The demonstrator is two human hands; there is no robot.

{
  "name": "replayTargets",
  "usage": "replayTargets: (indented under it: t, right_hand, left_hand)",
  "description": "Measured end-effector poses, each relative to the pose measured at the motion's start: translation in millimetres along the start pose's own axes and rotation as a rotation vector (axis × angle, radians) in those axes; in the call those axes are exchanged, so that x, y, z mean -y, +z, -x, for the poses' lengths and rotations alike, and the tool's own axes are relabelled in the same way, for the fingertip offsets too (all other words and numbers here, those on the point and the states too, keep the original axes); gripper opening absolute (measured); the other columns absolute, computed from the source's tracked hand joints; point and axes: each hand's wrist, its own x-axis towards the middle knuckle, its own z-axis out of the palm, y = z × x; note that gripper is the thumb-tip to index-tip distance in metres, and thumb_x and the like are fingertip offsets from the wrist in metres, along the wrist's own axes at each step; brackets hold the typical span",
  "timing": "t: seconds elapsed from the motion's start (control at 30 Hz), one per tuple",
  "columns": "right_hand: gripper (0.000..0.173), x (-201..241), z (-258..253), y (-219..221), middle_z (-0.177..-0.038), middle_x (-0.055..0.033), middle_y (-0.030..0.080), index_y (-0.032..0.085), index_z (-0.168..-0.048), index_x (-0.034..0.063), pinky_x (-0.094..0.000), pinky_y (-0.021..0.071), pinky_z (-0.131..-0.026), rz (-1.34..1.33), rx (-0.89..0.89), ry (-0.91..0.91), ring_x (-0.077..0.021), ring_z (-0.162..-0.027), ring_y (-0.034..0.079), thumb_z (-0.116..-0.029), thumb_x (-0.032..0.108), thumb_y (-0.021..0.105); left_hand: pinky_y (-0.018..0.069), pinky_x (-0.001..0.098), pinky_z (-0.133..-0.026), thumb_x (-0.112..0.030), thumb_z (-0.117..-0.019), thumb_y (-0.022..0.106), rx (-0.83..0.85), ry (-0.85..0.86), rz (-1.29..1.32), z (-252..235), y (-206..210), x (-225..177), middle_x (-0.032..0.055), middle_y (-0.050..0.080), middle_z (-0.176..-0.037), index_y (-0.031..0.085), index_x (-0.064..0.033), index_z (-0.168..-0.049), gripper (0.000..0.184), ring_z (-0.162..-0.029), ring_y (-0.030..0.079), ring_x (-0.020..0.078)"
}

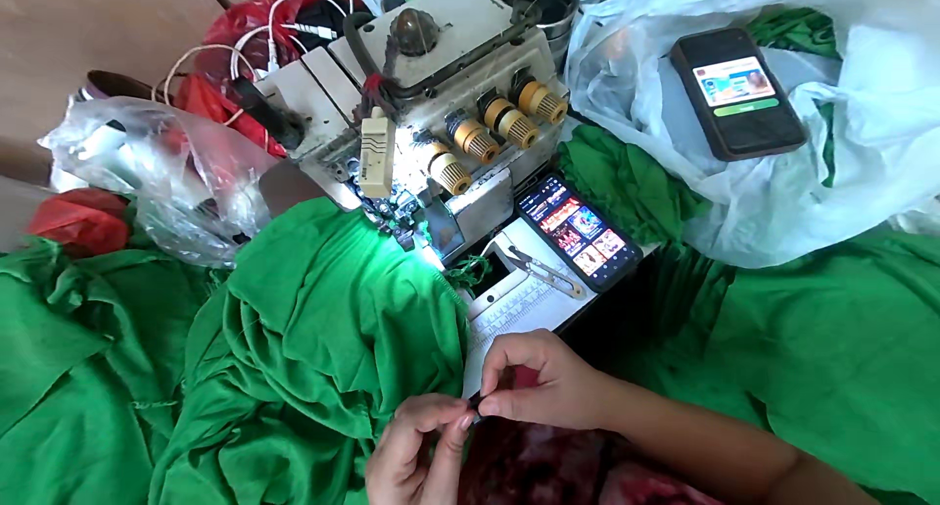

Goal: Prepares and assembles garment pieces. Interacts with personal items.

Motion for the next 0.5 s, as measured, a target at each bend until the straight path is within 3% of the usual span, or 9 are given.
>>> replayTargets:
  t: [0.13, 0.27, 0.37, 0.43, 0.5]
  right_hand:
    - [0.011, 1, 0, 1, -0.081, -0.0025, 0.065, 0.063, -0.095, -0.0042, -0.0117, 0.0502, -0.071, 0.002, 0.013, 0.015, 0.0034, -0.075, 0.060, -0.0960, 0.006, 0.066]
    - [0.011, 3, 0, 2, -0.081, -0.0050, 0.065, 0.063, -0.095, -0.0054, -0.0110, 0.0503, -0.071, 0.017, 0.031, -0.019, 0.0030, -0.075, 0.061, -0.0959, 0.005, 0.066]
    - [0.015, 3, 1, -4, -0.085, -0.0083, 0.066, 0.065, -0.095, -0.0042, -0.0128, 0.0508, -0.076, 0.194, 0.062, -0.095, -0.0021, -0.082, 0.063, -0.0973, 0.010, 0.066]
    - [0.020, 8, 3, -23, -0.098, -0.0069, 0.071, 0.070, -0.101, 0.0040, -0.0257, 0.0506, -0.093, 0.559, 0.061, -0.138, -0.0125, -0.100, 0.065, -0.1030, 0.020, 0.059]
    - [0.022, 14, 5, -55, -0.109, -0.0072, 0.072, 0.074, -0.105, 0.0097, -0.0412, 0.0518, -0.098, 0.935, -0.035, -0.113, -0.0230, -0.110, 0.066, -0.1021, 0.015, 0.053]
  left_hand:
    - [0.0578, 0.0143, -0.074, -0.024, -0.0983, 0.069, -0.003, -0.007, -0.011, 0, 0, 0, -0.0122, 0.071, -0.099, 0.071, -0.0221, -0.106, 0.008, -0.085, 0.068, -0.0022]
    - [0.0577, 0.0156, -0.077, -0.027, -0.0989, 0.068, 0.054, -0.071, 0.025, 0, -1, -3, -0.0128, 0.072, -0.100, 0.068, -0.0234, -0.114, 0.016, -0.086, 0.068, -0.0023]
    - [0.0586, 0.0157, -0.073, -0.023, -0.0988, 0.068, 0.075, -0.073, 0.028, 1, -3, -3, -0.0111, 0.072, -0.095, 0.070, -0.0209, -0.106, 0.008, -0.081, 0.068, -0.0020]
    - [0.0592, 0.0161, -0.073, -0.021, -0.0989, 0.068, 0.080, -0.050, 0.014, 2, -4, -2, -0.0103, 0.072, -0.096, 0.070, -0.0198, -0.105, 0.007, -0.081, 0.068, -0.0013]
    - [0.0594, 0.0163, -0.073, -0.021, -0.0988, 0.068, 0.080, -0.043, 0.004, 3, -6, -2, -0.0101, 0.072, -0.096, 0.070, -0.0193, -0.105, 0.007, -0.081, 0.069, -0.0010]
